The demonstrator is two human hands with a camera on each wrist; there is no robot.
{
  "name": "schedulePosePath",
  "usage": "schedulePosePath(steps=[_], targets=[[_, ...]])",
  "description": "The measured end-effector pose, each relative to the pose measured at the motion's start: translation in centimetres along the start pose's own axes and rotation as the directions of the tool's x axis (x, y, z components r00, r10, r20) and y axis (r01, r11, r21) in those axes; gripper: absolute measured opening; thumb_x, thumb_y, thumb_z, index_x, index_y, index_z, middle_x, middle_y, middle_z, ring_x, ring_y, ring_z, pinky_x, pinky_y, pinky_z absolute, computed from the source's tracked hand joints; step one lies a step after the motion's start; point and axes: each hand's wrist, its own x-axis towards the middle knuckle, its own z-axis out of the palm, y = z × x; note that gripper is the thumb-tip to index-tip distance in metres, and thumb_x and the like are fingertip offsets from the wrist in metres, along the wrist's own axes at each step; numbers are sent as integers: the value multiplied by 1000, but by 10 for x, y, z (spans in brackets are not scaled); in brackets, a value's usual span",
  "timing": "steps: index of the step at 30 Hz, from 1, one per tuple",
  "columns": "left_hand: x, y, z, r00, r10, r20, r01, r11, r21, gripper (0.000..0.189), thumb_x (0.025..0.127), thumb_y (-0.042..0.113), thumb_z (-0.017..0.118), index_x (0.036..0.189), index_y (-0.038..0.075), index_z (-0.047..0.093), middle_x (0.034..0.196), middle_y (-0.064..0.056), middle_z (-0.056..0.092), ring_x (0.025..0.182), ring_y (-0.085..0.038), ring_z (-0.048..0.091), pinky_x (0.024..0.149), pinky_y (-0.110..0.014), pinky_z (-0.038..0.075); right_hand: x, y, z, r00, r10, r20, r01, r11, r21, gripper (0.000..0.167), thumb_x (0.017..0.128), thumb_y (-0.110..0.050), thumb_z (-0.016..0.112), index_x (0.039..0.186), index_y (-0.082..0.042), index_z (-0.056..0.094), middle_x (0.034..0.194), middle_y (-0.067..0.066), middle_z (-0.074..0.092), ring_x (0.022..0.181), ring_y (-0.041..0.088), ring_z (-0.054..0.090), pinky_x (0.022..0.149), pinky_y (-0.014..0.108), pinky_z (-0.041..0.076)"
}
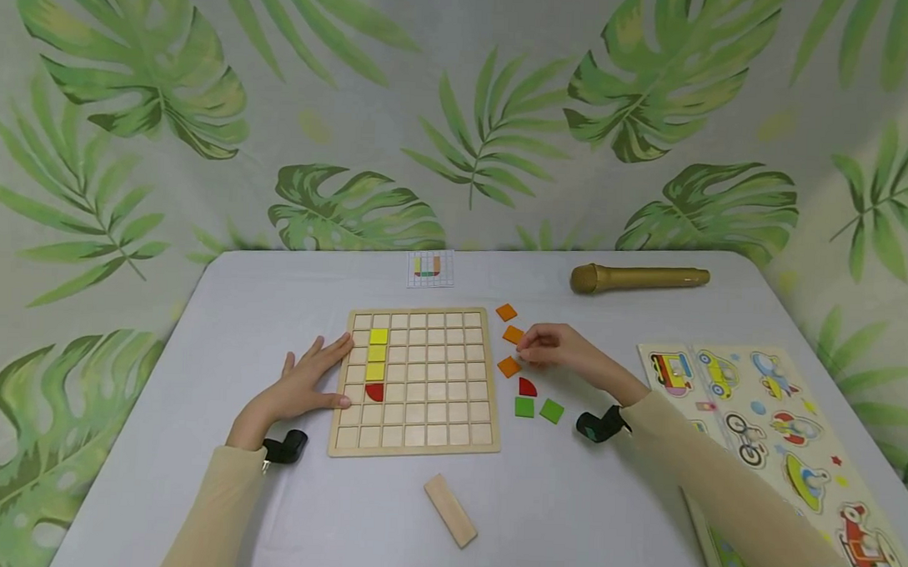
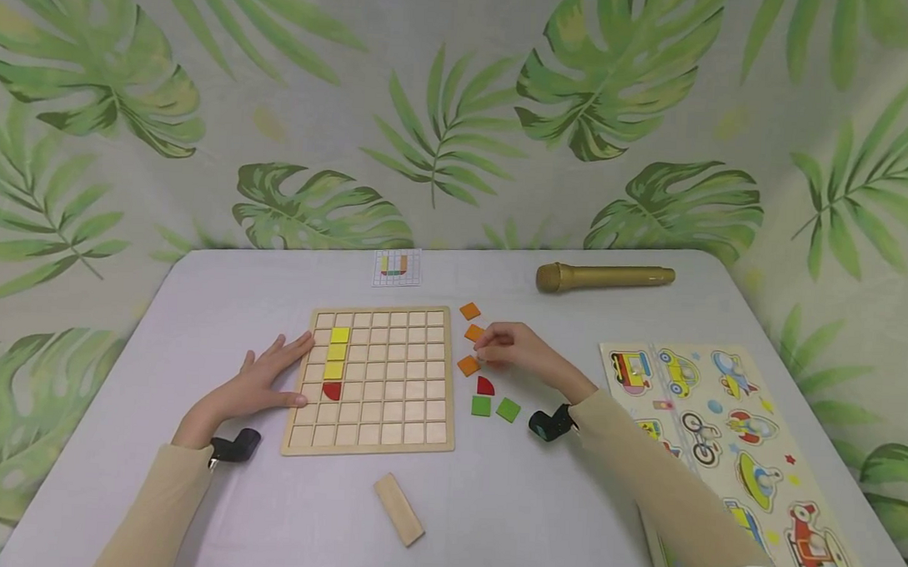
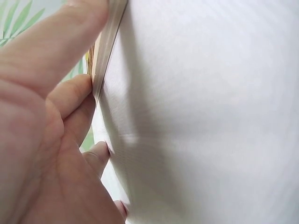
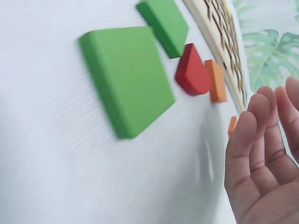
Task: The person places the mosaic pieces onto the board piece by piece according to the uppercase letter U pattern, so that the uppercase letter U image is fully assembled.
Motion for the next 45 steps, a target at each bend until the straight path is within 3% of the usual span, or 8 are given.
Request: schedulePosePath(steps=[6, 15, 21, 29, 39, 45], targets=[[0, 3, -1, 1000, -1, 2, 1, 1000, -3, 95, 79, 39, 76, 152, 6, 24, 159, -11, 14, 142, -42, -3, 100, -69, -13, -11, 8, -4, 999, 27, 16, -27, 1000, -13, 22, 91, -16, 65, 102, 4, 63, 84, 9, 62, 77, 20, 55, 69, 29, 49], [1, 2, 0, 1000, 1, 4, -1, 1000, -10, 97, 78, 39, 77, 152, 6, 24, 158, -12, 14, 142, -43, -4, 100, -69, -14, -28, 18, -7, 993, -11, 121, 21, 997, -80, 14, 88, -3, 66, 100, 4, 64, 93, 11, 65, 80, 19, 56, 73, 26, 49], [0, 2, 0, 1000, -5, 1, 5, 1000, -6, 97, 78, 40, 77, 152, 6, 24, 158, -11, 15, 142, -42, -3, 100, -69, -13, -38, 21, -8, 983, -51, 178, 79, 984, -158, 14, 83, 3, 64, 97, 0, 65, 89, 10, 63, 78, 20, 54, 71, 28, 47], [0, 2, -1, 1000, -5, 1, 5, 1000, -2, 96, 79, 39, 76, 152, 6, 24, 158, -12, 14, 142, -43, -3, 100, -69, -13, -46, 20, -2, 983, -54, 176, 92, 973, -211, 20, 80, 5, 68, 96, -6, 66, 86, 7, 61, 82, 23, 54, 67, 27, 46], [0, 1, 0, 1000, -3, -4, 3, 1000, -3, 97, 78, 41, 76, 152, 6, 24, 159, -11, 14, 142, -42, -3, 100, -69, -13, -47, 21, 3, 983, -98, 155, 145, 931, -334, 25, 76, 8, 72, 91, -11, 64, 85, -1, 60, 81, 20, 53, 69, 27, 46], [0, 1, 1, 1000, -6, -3, 6, 1000, -3, 97, 79, 41, 76, 152, 7, 24, 159, -11, 14, 142, -42, -3, 100, -69, -13, -45, 18, -2, 980, -78, 184, 137, 934, -329, 25, 73, 9, 73, 88, -10, 63, 81, -1, 58, 78, 18, 51, 67, 27, 45]])
